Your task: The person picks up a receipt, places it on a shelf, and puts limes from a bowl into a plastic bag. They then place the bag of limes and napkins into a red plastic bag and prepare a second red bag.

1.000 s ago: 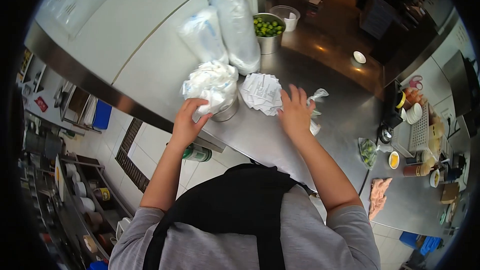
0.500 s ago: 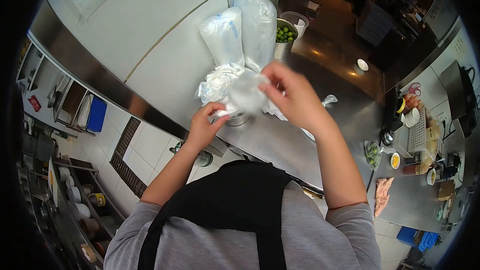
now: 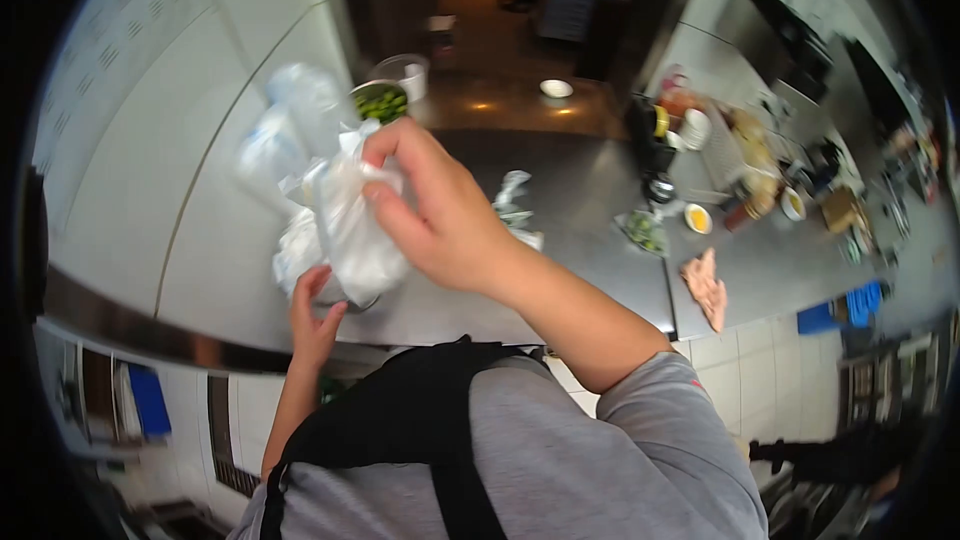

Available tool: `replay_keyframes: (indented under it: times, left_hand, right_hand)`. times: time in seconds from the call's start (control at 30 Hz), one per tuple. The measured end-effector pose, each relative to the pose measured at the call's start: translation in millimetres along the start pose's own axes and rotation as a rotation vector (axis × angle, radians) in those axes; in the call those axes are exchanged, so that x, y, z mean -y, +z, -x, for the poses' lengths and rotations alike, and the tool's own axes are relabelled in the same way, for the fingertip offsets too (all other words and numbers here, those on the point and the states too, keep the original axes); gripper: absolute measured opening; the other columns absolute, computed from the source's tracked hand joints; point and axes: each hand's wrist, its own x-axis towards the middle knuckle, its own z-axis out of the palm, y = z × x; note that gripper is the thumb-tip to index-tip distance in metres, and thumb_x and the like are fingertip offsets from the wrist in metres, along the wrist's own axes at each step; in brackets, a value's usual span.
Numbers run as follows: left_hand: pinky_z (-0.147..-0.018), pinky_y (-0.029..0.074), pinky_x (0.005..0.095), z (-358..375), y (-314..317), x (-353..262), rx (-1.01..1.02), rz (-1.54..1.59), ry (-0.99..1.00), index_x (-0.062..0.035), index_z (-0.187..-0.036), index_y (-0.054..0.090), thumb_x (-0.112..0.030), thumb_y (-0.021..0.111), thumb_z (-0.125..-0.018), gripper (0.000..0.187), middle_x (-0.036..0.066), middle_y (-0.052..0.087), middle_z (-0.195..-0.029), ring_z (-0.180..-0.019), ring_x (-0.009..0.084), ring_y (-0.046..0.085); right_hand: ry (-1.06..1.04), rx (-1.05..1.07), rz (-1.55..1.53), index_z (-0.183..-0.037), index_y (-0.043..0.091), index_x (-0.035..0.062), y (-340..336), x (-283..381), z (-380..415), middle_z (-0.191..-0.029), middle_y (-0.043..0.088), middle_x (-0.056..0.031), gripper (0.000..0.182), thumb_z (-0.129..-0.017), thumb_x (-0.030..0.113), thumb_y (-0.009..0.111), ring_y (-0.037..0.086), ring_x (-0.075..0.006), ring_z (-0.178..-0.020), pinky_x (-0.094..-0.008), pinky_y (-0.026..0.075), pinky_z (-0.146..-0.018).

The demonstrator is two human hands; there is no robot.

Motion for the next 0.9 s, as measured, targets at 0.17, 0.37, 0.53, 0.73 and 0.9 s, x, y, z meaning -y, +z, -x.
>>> replay_keyframes:
  times: [0.17, 0.37, 0.53, 0.73, 0.9]
  left_hand:
    - [-0.098, 0.042, 0.0417, -1, 14, -4, -0.079, -0.272, 0.173, -0.0019, -0.11, 0.059, -0.002, 0.069, -0.078, 0.034, 0.017, 0.057, -0.117, -0.11, 0.0333, 0.055]
    - [-0.095, 0.042, 0.0447, -2, 51, -2, -0.199, -0.361, 0.341, -0.0042, -0.108, 0.06, -0.004, 0.067, -0.075, 0.033, 0.021, 0.049, -0.12, -0.11, 0.0383, 0.05]
    - [-0.094, 0.042, 0.0455, -12, 113, -35, -0.219, -0.308, 0.356, -0.0056, -0.109, 0.059, -0.006, 0.069, -0.073, 0.037, 0.021, 0.05, -0.12, -0.108, 0.0378, 0.051]
    - [-0.094, 0.042, 0.0431, 8, 187, -67, -0.013, -0.354, 0.394, -0.0051, -0.113, 0.056, -0.002, 0.07, -0.072, 0.044, 0.021, 0.047, -0.124, -0.109, 0.0365, 0.05]
    - [-0.096, 0.041, 0.046, 30, 224, -93, 0.035, -0.367, 0.297, -0.0027, -0.117, 0.053, -0.001, 0.068, -0.075, 0.044, 0.023, 0.044, -0.127, -0.113, 0.0394, 0.048]
  right_hand:
    - [0.205, -0.223, 0.105, -0.114, 0.046, 0.0087, -100, 0, 31, -0.093, 0.049, 0.0036, 0.019, -0.097, 0.003, 0.047, 0.047, -0.0022, -0.079, -0.0187, 0.041, -0.066]
    - [0.262, -0.637, 0.845, -0.123, 0.053, 0.0013, -305, -59, 122, -0.103, 0.06, -0.0077, 0.027, -0.097, 0.01, 0.052, 0.057, -0.015, -0.093, -0.0277, 0.046, -0.083]
    - [0.523, -0.635, 0.891, -0.125, 0.052, 0.0009, -373, -139, 209, -0.117, 0.059, -0.0212, 0.032, -0.095, 0.009, 0.05, 0.057, -0.0349, -0.109, -0.0388, 0.043, -0.096]
    - [0.885, -0.349, 1.255, -0.13, 0.052, 0.0087, -351, -219, 296, -0.12, 0.059, -0.017, 0.041, -0.091, 0.02, 0.055, 0.056, -0.0355, -0.109, -0.0498, 0.043, -0.094]
    - [0.517, -0.517, 1.306, -0.135, 0.048, 0.0124, -341, -136, 267, -0.131, 0.053, -0.0125, 0.049, -0.088, 0.015, 0.059, 0.053, -0.0342, -0.112, -0.048, 0.044, -0.091]
